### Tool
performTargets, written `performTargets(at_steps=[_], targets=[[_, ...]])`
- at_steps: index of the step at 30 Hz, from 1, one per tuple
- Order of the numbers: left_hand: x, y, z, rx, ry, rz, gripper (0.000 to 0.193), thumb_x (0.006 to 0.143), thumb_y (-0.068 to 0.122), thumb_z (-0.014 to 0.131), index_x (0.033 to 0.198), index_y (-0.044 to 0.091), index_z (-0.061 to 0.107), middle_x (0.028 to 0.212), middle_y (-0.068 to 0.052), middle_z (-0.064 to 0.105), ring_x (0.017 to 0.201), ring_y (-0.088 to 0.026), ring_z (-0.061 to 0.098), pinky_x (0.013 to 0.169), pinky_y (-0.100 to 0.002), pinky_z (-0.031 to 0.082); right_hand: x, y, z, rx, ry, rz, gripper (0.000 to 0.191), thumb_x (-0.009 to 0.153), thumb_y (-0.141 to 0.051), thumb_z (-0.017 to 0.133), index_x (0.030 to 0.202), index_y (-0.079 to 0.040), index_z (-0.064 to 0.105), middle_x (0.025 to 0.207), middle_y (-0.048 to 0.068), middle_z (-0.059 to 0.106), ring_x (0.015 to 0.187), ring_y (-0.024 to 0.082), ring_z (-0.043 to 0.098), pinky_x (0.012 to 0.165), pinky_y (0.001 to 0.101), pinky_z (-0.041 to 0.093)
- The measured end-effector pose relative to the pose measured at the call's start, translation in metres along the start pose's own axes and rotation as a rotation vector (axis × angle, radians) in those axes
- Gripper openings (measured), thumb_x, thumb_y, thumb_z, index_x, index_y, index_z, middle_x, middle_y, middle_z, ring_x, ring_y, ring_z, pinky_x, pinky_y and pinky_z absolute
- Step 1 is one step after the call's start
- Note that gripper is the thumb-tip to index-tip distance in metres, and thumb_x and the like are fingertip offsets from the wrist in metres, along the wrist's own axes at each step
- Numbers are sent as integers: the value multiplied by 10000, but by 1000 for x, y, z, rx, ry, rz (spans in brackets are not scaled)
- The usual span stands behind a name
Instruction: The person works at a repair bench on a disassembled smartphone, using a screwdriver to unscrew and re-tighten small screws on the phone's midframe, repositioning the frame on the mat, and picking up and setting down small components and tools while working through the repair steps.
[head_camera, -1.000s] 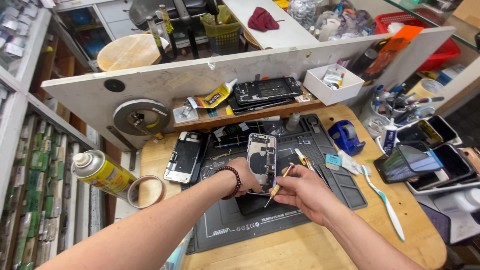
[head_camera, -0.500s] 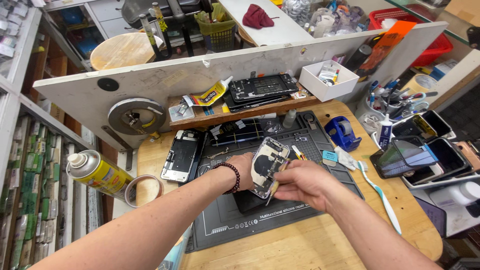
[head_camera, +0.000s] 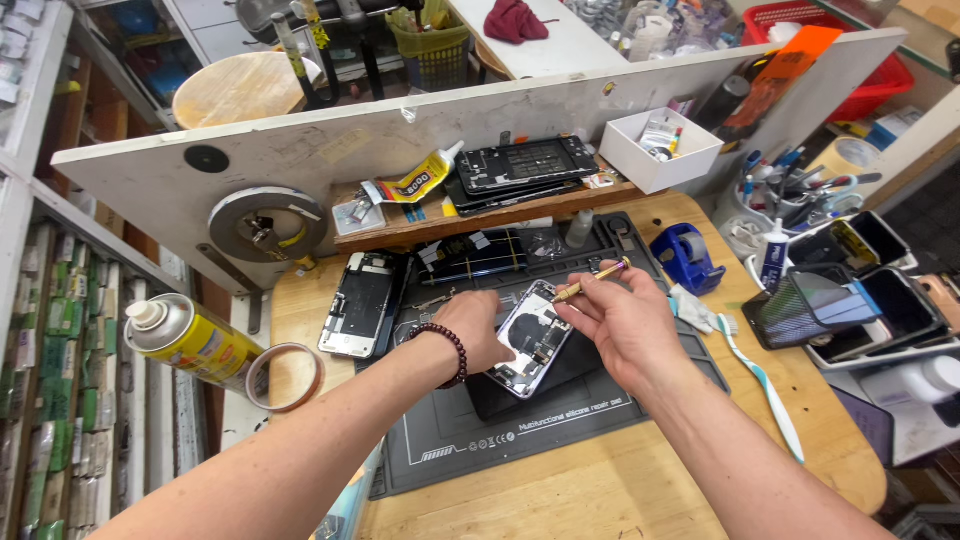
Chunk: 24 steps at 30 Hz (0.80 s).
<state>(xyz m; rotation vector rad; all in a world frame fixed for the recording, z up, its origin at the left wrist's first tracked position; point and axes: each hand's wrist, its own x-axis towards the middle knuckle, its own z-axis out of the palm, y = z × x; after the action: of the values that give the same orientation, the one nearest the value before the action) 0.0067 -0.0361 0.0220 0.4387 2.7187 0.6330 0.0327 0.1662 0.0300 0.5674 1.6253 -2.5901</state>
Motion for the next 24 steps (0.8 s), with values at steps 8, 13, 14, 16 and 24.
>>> performTargets(at_steps=[8, 13, 14, 16, 24], targets=[[-14, -4, -5, -585, 166, -75, 308, 738, 268, 860, 921, 39, 764, 807, -51, 767, 733, -132, 735, 685, -291, 598, -10, 3, 35, -7, -66, -75, 635, 956, -35, 561, 1497, -130, 242, 1157, 176, 634, 968, 281, 707, 819, 475, 639], [-15, -7, 1, -626, 210, -72, 226, 753, 227, 839, 859, 40, 770, 772, -47, 764, 695, -112, 717, 660, -278, 586, -11, 5, 42, -71, -75, -94, 691, 959, -60, 571, 1540, -132, 204, 1128, 162, 631, 963, 276, 710, 771, 486, 657], [-15, -7, 2, -619, 213, -79, 216, 756, 223, 836, 851, 41, 770, 767, -46, 763, 691, -114, 716, 658, -281, 583, -12, 5, 42, -82, -79, -102, 688, 961, -62, 572, 1540, -131, 207, 1122, 163, 634, 962, 273, 711, 767, 478, 658], [-14, -7, 3, -611, 218, -87, 192, 767, 214, 826, 843, 46, 772, 761, -44, 762, 689, -112, 715, 659, -283, 580, -13, 6, 42, -93, -87, -111, 683, 964, -65, 571, 1539, -131, 210, 1114, 159, 635, 957, 267, 711, 757, 466, 661], [-14, -8, 6, -632, 230, -90, 147, 783, 189, 816, 825, 54, 773, 739, -29, 746, 668, -99, 686, 632, -286, 559, -18, 4, 46, -125, -68, -113, 667, 971, -72, 562, 1538, -134, 215, 1102, 146, 636, 944, 250, 709, 746, 457, 662]])
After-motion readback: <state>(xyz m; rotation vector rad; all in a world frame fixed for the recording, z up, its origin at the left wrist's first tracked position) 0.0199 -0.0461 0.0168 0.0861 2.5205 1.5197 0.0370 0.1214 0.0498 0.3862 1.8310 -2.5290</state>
